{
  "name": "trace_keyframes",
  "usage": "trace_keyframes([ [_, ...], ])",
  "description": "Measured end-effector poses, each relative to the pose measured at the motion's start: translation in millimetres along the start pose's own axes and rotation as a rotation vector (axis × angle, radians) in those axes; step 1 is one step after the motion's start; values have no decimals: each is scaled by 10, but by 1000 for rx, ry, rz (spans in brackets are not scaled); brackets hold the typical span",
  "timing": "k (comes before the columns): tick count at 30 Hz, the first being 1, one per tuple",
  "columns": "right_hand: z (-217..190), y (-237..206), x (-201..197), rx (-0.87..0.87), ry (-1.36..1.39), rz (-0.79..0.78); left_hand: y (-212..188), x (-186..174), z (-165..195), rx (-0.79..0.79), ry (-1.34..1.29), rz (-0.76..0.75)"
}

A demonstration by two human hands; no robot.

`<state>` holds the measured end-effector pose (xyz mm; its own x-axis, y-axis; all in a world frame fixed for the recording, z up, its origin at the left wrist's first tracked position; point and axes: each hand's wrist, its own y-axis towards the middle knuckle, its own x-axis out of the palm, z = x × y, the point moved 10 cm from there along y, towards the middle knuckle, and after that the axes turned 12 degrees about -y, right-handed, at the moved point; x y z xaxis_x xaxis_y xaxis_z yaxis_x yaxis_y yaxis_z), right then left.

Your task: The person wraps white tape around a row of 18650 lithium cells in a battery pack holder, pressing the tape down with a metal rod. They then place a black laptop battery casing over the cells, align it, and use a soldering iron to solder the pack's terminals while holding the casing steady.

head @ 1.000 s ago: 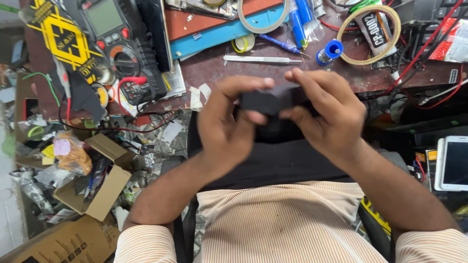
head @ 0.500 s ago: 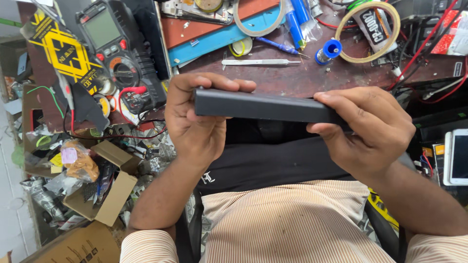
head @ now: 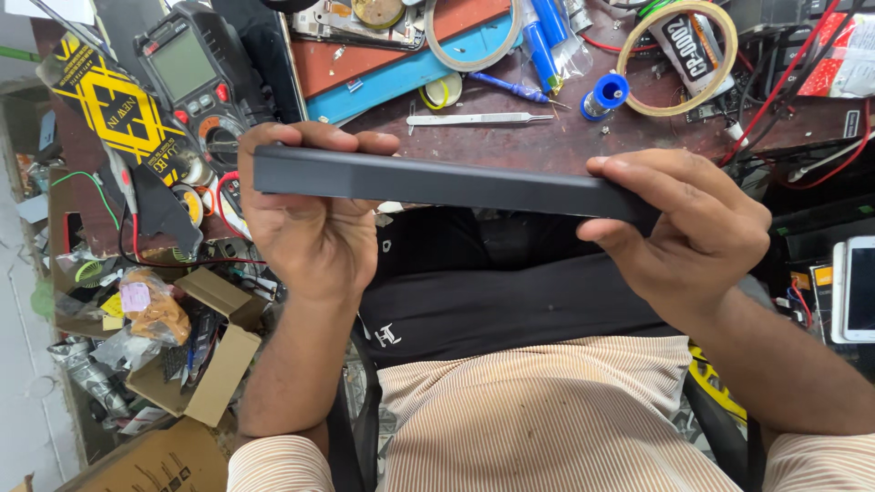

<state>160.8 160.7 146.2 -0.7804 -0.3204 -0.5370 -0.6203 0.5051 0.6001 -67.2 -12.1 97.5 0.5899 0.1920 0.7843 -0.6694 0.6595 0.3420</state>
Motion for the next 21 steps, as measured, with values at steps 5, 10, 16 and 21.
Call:
trace_keyframes([
  [5,-16,-62,-11,-49,-11,16,-4,-26,-44,-10,4,9],
  [10,280,-120,-9,181,-19,-41,58,8,-87,-86,145,30],
  [16,1026,-306,383,759,607,-12,125,-330,-431,-593,576,185],
  [21,1090,-306,587,843,750,-221,81,-587,-627,-703,533,352],
])
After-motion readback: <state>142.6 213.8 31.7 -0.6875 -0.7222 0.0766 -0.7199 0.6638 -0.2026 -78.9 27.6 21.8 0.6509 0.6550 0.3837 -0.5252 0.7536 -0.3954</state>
